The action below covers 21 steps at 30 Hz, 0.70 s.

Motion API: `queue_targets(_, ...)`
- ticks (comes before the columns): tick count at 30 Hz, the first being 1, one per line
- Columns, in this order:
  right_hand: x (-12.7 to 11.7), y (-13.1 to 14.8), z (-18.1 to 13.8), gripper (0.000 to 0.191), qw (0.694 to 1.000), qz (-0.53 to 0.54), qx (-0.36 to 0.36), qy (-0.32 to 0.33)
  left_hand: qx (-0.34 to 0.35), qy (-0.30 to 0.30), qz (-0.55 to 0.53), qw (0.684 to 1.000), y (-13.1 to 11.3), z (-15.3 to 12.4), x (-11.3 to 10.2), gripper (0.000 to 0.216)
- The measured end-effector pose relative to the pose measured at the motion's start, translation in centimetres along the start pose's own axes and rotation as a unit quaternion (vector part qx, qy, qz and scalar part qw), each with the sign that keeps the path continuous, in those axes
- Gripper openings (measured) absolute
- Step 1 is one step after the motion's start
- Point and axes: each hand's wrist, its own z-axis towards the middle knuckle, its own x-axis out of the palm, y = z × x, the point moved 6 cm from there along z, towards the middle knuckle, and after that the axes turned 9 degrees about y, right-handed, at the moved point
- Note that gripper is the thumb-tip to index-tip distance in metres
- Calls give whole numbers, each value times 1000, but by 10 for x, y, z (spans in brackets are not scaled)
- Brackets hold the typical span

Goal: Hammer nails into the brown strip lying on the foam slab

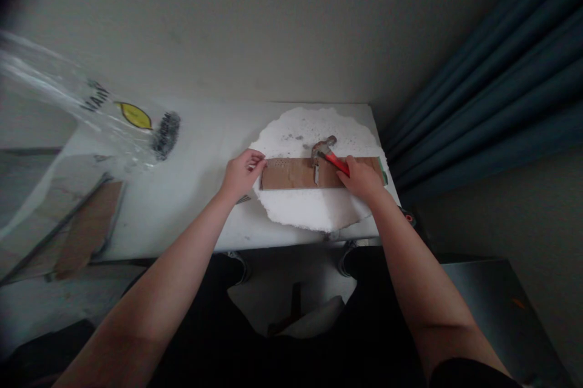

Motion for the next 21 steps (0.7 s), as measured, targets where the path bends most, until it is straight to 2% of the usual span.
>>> queue_targets(21,-2,1,-2,37,1000,11,8,4,-8,10,36,999,-3,2,0,14)
